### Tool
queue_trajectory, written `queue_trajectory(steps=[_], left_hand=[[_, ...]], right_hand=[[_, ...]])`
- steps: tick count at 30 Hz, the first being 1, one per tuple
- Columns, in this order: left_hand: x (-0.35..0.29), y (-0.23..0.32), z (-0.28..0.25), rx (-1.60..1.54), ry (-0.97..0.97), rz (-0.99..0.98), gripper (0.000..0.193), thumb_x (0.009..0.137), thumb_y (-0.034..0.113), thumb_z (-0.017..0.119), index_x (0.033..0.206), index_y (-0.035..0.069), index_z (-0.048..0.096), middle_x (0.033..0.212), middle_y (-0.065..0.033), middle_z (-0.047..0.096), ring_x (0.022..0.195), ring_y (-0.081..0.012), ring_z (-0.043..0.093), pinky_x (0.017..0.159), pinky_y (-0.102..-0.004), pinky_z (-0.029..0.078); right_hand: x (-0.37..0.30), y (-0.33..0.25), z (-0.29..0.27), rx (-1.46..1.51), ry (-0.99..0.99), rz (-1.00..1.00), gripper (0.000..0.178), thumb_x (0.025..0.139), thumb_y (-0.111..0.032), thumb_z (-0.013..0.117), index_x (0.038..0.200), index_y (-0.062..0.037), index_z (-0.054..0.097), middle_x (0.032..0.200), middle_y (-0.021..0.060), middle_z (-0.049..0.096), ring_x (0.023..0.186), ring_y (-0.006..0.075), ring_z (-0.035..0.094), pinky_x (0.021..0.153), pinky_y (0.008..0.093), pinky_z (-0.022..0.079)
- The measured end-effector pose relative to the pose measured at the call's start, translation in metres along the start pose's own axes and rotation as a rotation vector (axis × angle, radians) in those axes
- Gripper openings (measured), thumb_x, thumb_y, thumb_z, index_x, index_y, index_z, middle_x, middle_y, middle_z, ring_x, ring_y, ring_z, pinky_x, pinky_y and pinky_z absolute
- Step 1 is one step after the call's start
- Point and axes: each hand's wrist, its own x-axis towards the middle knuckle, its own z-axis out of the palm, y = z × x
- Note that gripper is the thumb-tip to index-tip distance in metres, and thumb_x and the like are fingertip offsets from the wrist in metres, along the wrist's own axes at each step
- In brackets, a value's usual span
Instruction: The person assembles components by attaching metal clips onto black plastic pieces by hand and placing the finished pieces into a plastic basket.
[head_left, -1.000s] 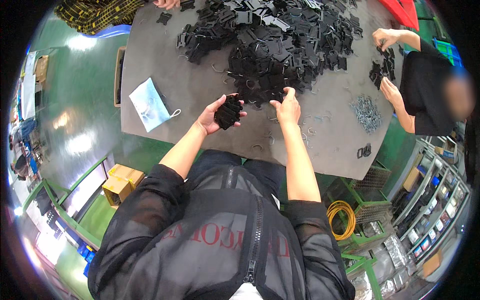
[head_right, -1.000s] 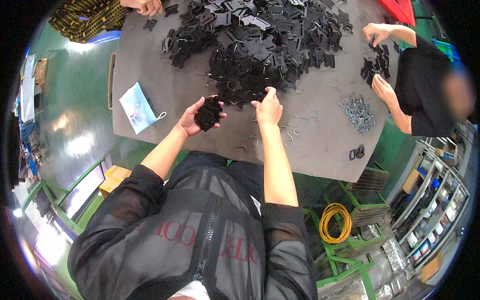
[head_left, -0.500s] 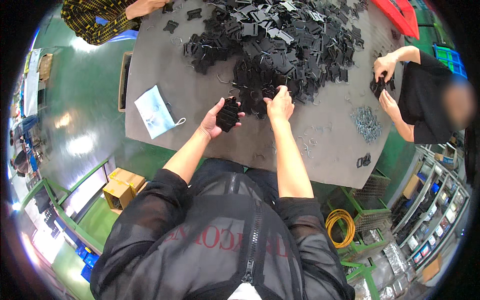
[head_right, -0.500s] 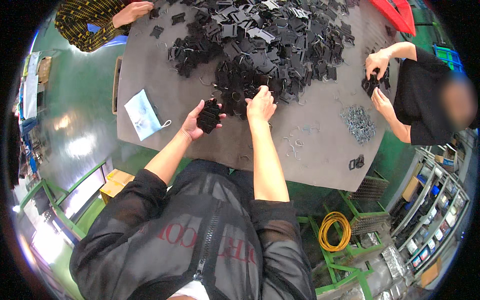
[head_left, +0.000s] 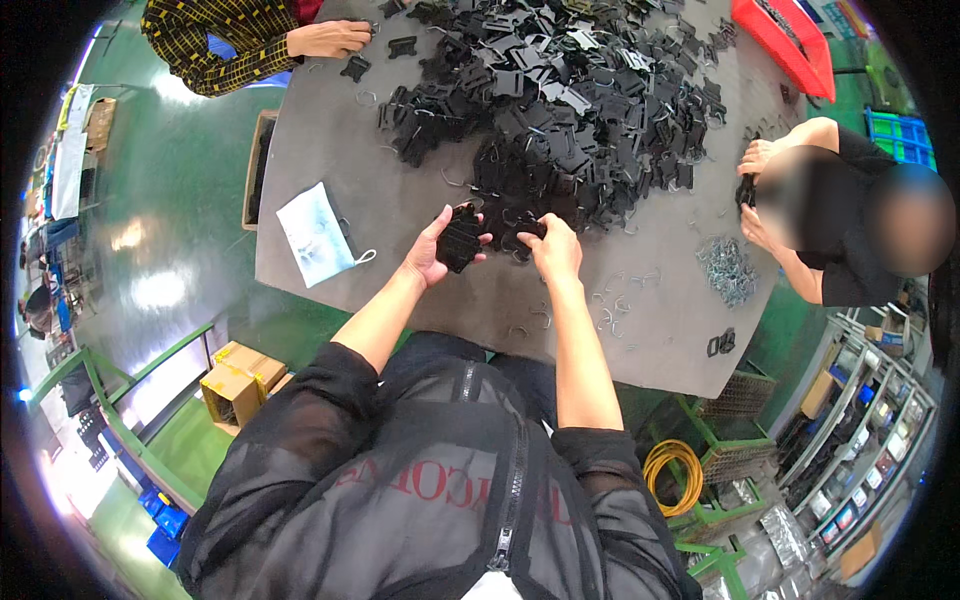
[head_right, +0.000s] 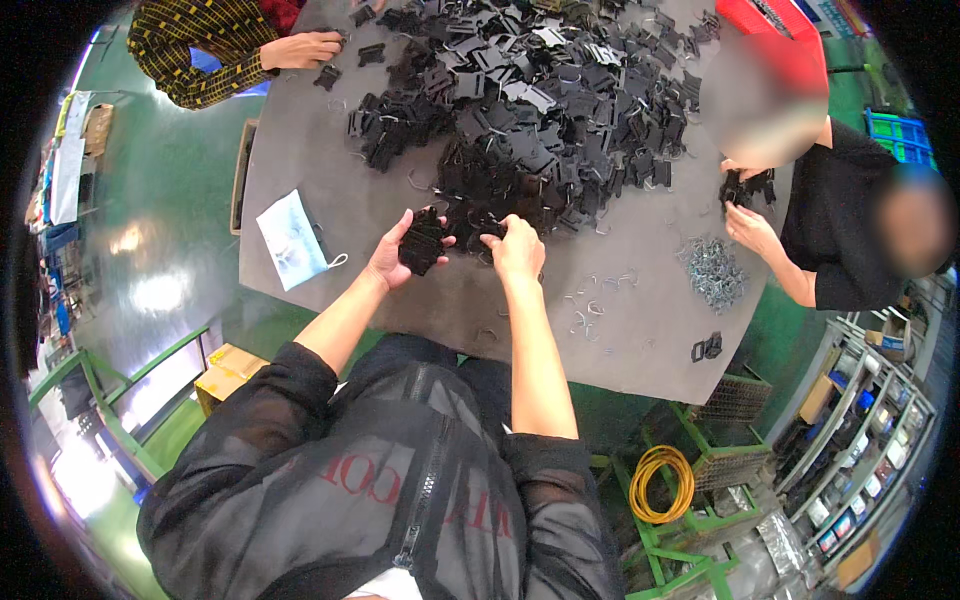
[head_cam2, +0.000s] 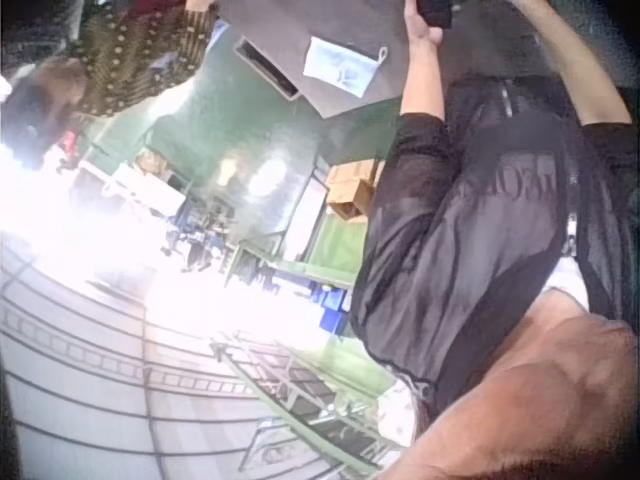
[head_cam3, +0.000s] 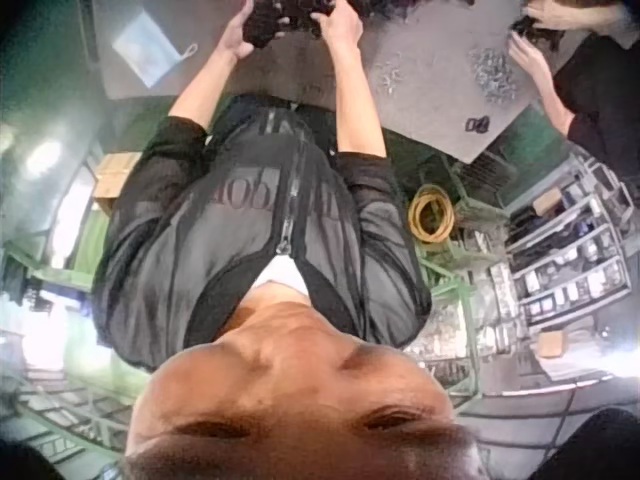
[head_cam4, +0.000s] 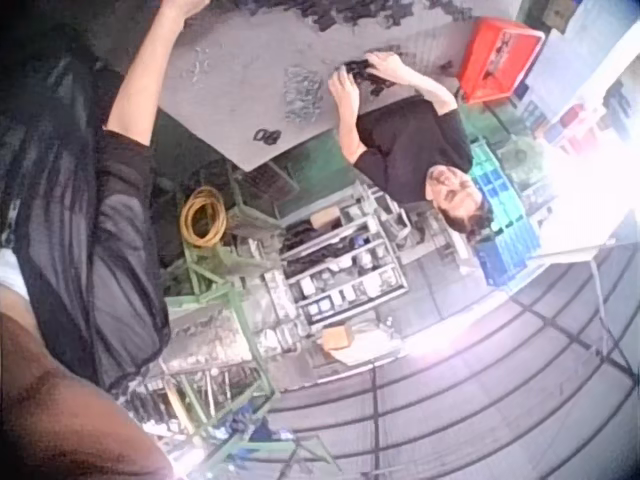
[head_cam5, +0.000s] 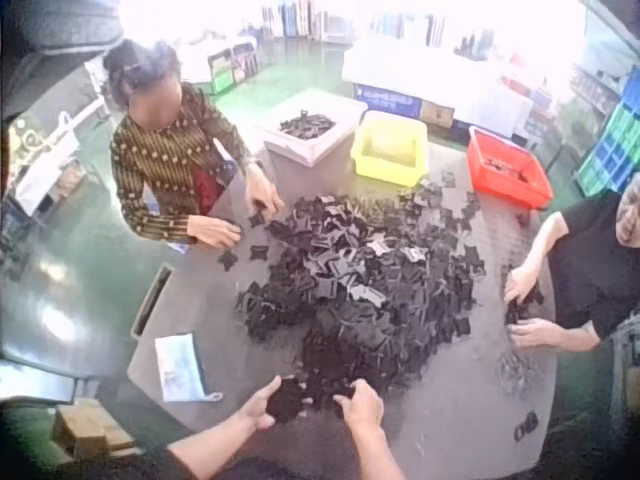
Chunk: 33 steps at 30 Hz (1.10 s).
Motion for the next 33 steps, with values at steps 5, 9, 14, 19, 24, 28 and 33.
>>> queue_trajectory(steps=[5, 9, 14, 19, 24, 28, 33], left_hand=[[0.0, -0.001, 0.002, -0.037, -0.028, 0.009, 0.044, 0.09, 0.045, 0.047, 0.123, 0.016, 0.045, 0.116, -0.009, 0.054, 0.102, -0.0329, 0.056, 0.074, -0.0497, 0.052], [-0.006, 0.008, 0.011, -0.051, -0.004, -0.004, 0.045, 0.09, 0.046, 0.046, 0.123, 0.016, 0.045, 0.115, -0.0089, 0.054, 0.102, -0.0332, 0.056, 0.075, -0.0514, 0.052], [0.009, 0.0, 0.013, 0.089, -0.022, 0.006, 0.049, 0.089, 0.047, 0.048, 0.112, 0.005, 0.051, 0.108, -0.0102, 0.058, 0.094, -0.0256, 0.061, 0.072, -0.0432, 0.055], [0.01, -0.019, 0.028, 0.182, 0.04, 0.059, 0.054, 0.084, 0.054, 0.051, 0.108, 0.005, 0.055, 0.1, -0.0093, 0.062, 0.088, -0.0216, 0.063, 0.073, -0.0373, 0.055], [-0.007, -0.033, 0.067, 0.087, -0.052, 0.013, 0.06, 0.079, 0.061, 0.055, 0.108, 0.008, 0.056, 0.104, -0.0074, 0.061, 0.094, -0.0191, 0.061, 0.083, -0.0349, 0.05], [-0.012, -0.049, 0.091, 0.132, -0.064, -0.052, 0.059, 0.077, 0.058, 0.06, 0.113, 0.011, 0.055, 0.109, -0.0058, 0.06, 0.101, -0.0193, 0.057, 0.088, -0.0369, 0.046], [-0.001, -0.045, 0.101, 0.047, -0.103, -0.109, 0.037, 0.084, 0.032, 0.063, 0.114, 0.012, 0.056, 0.108, -0.0054, 0.06, 0.097, -0.0181, 0.059, 0.084, -0.0343, 0.049]], right_hand=[[0.014, -0.016, 0.012, -0.206, 0.16, 0.025, 0.062, 0.064, -0.027, 0.079, 0.11, -0.0069, 0.042, 0.096, 0.0142, 0.062, 0.094, 0.0312, 0.059, 0.076, 0.0437, 0.045], [0.012, -0.031, 0.014, -0.254, 0.264, -0.042, 0.056, 0.062, -0.027, 0.079, 0.103, -0.0077, 0.045, 0.097, 0.0144, 0.06, 0.1, 0.0303, 0.056, 0.076, 0.0447, 0.044], [0.009, -0.013, 0.015, 0.017, 0.187, -0.1, 0.047, 0.067, -0.024, 0.076, 0.098, -0.0053, 0.046, 0.091, 0.0166, 0.06, 0.088, 0.0303, 0.061, 0.074, 0.0435, 0.044], [-0.038, -0.026, 0.0, 0.752, 0.01, -0.126, 0.043, 0.071, -0.023, 0.075, 0.1, -0.003, 0.051, 0.086, 0.0142, 0.063, 0.077, 0.0221, 0.061, 0.07, 0.034, 0.047], [-0.077, -0.05, -0.027, 0.216, 0.254, -0.224, 0.041, 0.072, -0.028, 0.072, 0.101, -0.0035, 0.057, 0.11, 0.0163, 0.051, 0.108, 0.0311, 0.045, 0.089, 0.0402, 0.038], [-0.074, -0.022, -0.025, 0.401, 0.296, -0.347, 0.056, 0.078, -0.031, 0.066, 0.123, -0.0065, 0.044, 0.128, 0.0198, 0.037, 0.12, 0.0367, 0.034, 0.097, 0.0466, 0.032], [-0.054, -0.02, -0.048, 0.175, -0.057, -0.323, 0.079, 0.08, -0.038, 0.061, 0.14, -0.0041, 0.02, 0.142, 0.0242, 0.018, 0.132, 0.0418, 0.017, 0.107, 0.0465, 0.02]])
